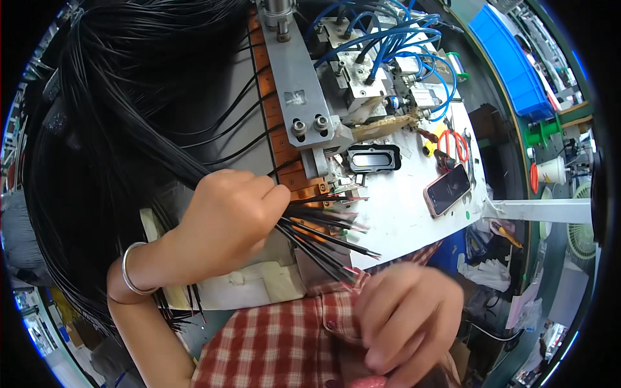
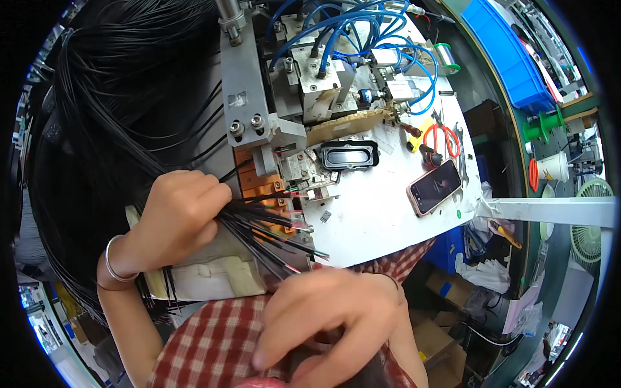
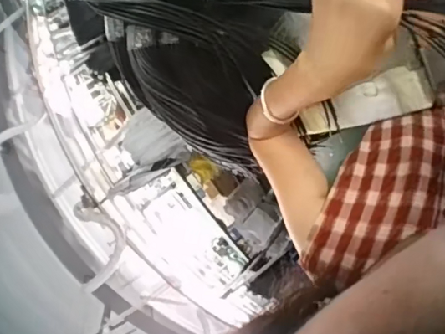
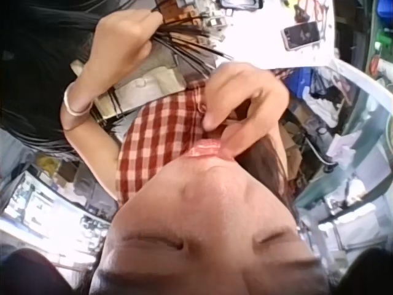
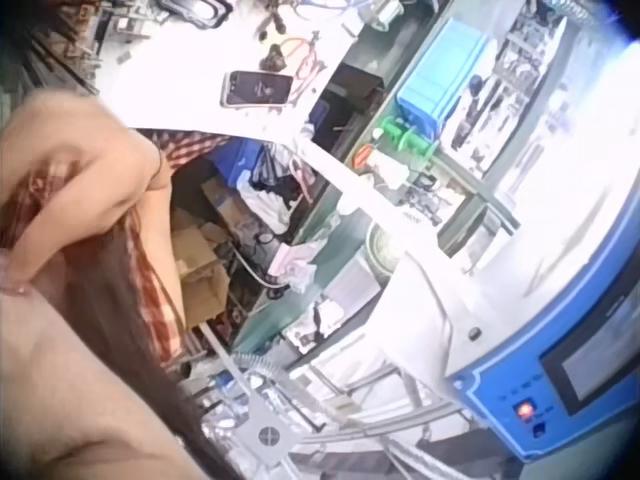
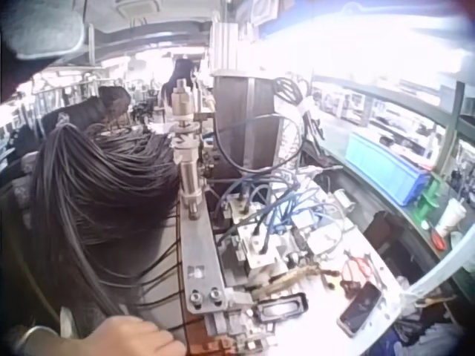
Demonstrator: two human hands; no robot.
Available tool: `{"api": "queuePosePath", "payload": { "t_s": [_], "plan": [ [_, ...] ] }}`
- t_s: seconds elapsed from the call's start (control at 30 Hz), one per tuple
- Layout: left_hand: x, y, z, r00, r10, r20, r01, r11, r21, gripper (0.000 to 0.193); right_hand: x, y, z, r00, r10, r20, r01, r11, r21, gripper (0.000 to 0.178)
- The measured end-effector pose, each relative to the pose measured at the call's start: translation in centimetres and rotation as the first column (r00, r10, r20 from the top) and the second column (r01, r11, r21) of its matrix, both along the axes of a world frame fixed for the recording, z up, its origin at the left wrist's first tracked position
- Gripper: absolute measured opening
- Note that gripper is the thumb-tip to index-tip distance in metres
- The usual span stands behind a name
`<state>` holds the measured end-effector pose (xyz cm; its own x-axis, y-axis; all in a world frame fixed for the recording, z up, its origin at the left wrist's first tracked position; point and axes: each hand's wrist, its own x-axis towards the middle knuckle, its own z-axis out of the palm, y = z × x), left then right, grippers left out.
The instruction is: The person separates cables from a bundle and inserts the ends of the cables one by one into the slots of a machine by hand.
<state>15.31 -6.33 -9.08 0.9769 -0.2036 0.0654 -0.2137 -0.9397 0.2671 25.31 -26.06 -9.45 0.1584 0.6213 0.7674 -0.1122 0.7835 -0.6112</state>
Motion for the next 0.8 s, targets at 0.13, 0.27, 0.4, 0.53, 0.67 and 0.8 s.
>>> {"api": "queuePosePath", "payload": {
  "t_s": [0.13,0.27,0.4,0.53,0.67,0.8],
  "plan": [
    [-0.4,-0.6,-1.2,0.973,0.047,0.228,-0.055,0.998,0.026,0.018,1.9,-1.0,-4.5,0.725,-0.612,-0.316,0.513,0.786,-0.346,0.012],
    [-0.2,-0.9,-2.0,0.977,0.058,0.208,-0.067,0.997,0.037,0.021,3.2,0.9,-8.4,0.672,-0.74,0.036,0.496,0.413,-0.764,0.011],
    [-0.1,-0.9,-1.8,0.986,0.024,0.165,-0.029,0.999,0.028,0.024,2.0,2.2,-8.0,0.777,-0.627,-0.059,0.366,0.526,-0.768,0.008],
    [0.1,-1.2,-2.4,0.979,0.014,0.205,0.001,0.998,-0.07,0.022,1.7,2.5,-8.7,0.795,-0.6,-0.092,0.34,0.565,-0.751,0.006],
    [0.1,-1.1,-2.3,0.983,0.068,0.173,-0.05,0.993,-0.108,0.021,1.3,2.6,-8.0,0.773,-0.629,-0.083,0.335,0.516,-0.788,0.005],
    [0.4,-1.1,-2.0,0.984,0.061,0.17,-0.056,0.998,-0.036,0.017,1.9,1.9,-7.6,0.794,-0.579,-0.184,0.192,0.526,-0.829,0.005]
  ]
}}
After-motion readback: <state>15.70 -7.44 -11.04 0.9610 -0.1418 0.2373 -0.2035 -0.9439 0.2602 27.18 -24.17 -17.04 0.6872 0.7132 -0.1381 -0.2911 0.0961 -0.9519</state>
